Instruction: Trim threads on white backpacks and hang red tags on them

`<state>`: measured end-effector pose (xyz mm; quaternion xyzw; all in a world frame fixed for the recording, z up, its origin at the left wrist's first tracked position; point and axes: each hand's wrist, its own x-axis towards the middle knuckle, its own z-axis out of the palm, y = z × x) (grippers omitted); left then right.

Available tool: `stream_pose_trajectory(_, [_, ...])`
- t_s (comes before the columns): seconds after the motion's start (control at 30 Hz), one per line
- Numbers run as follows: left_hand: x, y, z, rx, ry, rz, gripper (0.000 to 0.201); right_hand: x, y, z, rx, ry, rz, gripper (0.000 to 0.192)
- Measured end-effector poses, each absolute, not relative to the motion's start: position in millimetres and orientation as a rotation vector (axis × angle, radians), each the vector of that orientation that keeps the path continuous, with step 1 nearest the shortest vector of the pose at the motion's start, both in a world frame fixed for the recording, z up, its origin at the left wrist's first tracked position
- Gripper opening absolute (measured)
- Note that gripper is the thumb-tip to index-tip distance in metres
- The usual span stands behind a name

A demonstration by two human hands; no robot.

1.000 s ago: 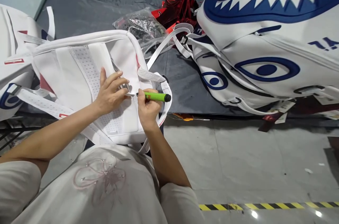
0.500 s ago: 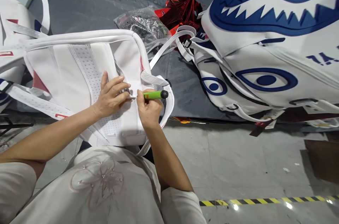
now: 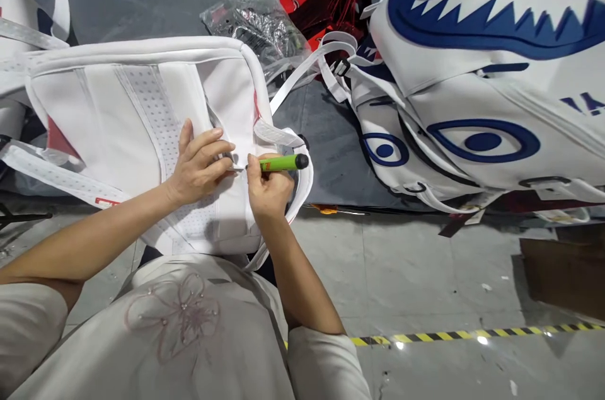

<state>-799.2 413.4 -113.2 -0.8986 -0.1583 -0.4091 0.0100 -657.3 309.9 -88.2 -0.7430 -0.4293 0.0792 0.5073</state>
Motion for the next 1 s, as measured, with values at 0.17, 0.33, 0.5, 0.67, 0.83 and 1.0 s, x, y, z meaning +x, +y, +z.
stream_pose_trajectory(0.17, [-801, 416, -108, -2.957, -0.513, -1.282, 0.019, -660, 311, -85, -1.78, -1.006, 0.172, 0.039])
stream_pose_trajectory(0.33, [-802, 416, -108, -2.909, -0.539, -1.277, 0.024, -658, 311, -82, -1.769, -0.96, 0.297, 0.04])
stream_pose_trajectory(0.5, [-801, 415, -117, -2.82, -0.522, -1.333, 0.024, -653, 310, -76, -1.763, -1.029, 0.392, 0.041])
stream_pose_trajectory(0.67, [-798, 415, -118, -2.773, -0.464, -1.413, 0.02, -646, 317, -65, -1.927, -1.367, 0.299, 0.047])
stream_pose_trajectory(0.83, [-797, 415, -121, -2.749, -0.502, -1.432, 0.018, -643, 332, -54, -2.02, -1.668, 0.258, 0.047])
stream_pose_trajectory(1.0, [-799, 415, -126, -2.871, -0.652, -1.328, 0.028, -639, 337, -44, -2.044, -1.778, 0.291, 0.04])
